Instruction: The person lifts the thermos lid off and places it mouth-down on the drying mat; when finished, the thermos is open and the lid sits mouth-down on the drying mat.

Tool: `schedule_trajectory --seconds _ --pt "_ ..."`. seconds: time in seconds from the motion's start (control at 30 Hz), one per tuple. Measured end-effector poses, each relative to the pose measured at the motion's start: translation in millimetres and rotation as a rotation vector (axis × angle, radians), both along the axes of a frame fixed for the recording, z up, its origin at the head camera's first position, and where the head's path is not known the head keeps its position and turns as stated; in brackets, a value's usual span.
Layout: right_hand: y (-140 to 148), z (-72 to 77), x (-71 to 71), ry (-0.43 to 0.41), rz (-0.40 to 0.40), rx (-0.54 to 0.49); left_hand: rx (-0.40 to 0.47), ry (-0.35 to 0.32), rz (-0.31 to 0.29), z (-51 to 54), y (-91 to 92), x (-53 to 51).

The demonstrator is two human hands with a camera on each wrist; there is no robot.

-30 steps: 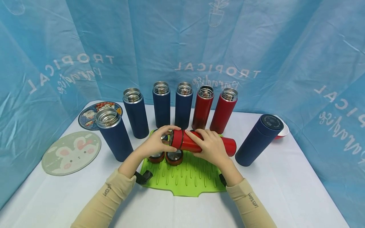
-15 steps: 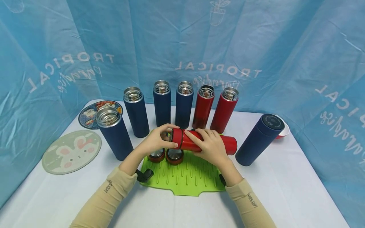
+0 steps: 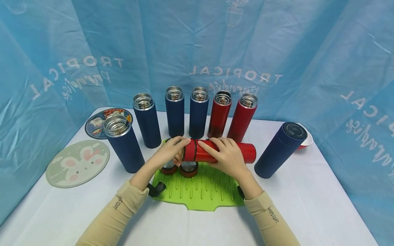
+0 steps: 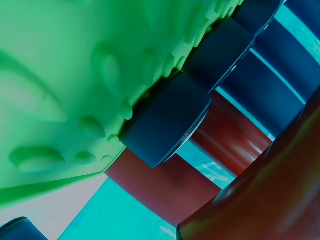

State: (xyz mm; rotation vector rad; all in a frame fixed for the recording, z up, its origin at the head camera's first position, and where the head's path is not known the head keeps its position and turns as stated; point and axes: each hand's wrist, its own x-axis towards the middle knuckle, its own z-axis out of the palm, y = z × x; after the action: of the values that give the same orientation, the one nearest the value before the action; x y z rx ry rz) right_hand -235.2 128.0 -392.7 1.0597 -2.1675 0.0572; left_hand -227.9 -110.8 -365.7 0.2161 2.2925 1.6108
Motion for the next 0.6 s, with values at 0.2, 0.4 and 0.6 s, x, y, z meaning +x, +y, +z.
schedule_trajectory --seconds 0.2,0.4,0.6 --pt "1.6 -1.1 -2.5 0.011 0.0 -0.007 -0.144 0.203 -0.068 -2.7 1.4 3.7" --pt "3.0 -3.0 -3.5 0.015 -0.009 -0.003 -0.112 0.554 -0.224 -8.9 0.4 6.4" --pt "2.1 -3.5 -3.9 0.01 0.005 -0.025 -0.105 0.594 -0.236 -9.4 -1.1 4.8"
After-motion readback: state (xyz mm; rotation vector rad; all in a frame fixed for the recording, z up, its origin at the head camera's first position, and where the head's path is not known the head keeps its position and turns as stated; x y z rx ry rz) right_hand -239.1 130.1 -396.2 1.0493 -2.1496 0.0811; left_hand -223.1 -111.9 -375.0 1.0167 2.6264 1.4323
